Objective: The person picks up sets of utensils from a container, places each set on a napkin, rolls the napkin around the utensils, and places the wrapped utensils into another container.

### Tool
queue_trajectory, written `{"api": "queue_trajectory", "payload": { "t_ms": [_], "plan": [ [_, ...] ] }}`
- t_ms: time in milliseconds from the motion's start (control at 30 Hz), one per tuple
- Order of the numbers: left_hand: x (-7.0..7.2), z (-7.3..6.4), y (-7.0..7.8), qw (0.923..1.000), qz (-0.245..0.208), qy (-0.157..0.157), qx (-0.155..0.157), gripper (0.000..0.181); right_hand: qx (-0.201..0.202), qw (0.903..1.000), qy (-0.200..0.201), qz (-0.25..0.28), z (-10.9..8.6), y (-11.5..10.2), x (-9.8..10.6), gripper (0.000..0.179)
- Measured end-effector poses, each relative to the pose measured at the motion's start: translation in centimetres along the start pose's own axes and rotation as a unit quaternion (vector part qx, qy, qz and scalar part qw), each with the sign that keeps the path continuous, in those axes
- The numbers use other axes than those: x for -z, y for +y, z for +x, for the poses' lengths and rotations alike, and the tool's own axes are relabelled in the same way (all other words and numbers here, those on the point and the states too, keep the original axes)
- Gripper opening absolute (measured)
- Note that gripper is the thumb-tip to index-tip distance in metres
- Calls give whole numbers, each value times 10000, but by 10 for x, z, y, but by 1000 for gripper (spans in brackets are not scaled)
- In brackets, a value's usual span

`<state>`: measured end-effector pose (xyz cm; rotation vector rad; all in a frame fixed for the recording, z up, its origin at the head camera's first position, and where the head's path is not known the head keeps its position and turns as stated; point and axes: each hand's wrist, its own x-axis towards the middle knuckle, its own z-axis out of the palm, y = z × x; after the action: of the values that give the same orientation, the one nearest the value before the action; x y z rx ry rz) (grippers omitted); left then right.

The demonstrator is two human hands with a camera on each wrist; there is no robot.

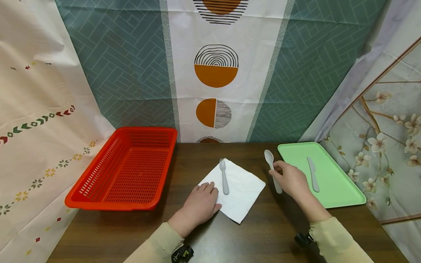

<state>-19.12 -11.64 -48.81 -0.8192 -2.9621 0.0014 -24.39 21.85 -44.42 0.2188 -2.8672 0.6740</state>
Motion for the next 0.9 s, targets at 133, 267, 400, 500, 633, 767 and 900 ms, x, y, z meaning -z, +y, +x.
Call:
{"api": "queue_trajectory", "payload": {
  "t_ms": [133, 267, 400, 500, 633, 767, 900],
  "plan": [
    [1, 0, 0, 10000, -34, -26, 20, 52, -27, 9998, -136, 169, 3, -6, -6, 26],
    [1, 1, 0, 9999, -54, -79, 35, 52, -23, 9994, -182, 306, 5, -12, -12, 24],
    [1, 1, 0, 9999, -67, -125, 48, 53, -11, 9993, -209, 296, 6, -18, -19, 26],
    [1, 1, 1, 9999, -67, -130, 47, 53, -29, 9993, -244, 274, 7, -22, -25, 27],
    [2, 1, 1, 9999, -62, -122, 44, 53, -21, 9993, -250, 279, 9, -26, -30, 27],
    [2, 1, 0, 9999, -83, -112, 43, 52, -16, 9989, -288, 361, 11, -31, -33, 26],
    [2, 1, 0, 9999, -86, -75, 26, 52, -52, 9981, -406, 465, 14, -38, -37, 24]
  ]
}}
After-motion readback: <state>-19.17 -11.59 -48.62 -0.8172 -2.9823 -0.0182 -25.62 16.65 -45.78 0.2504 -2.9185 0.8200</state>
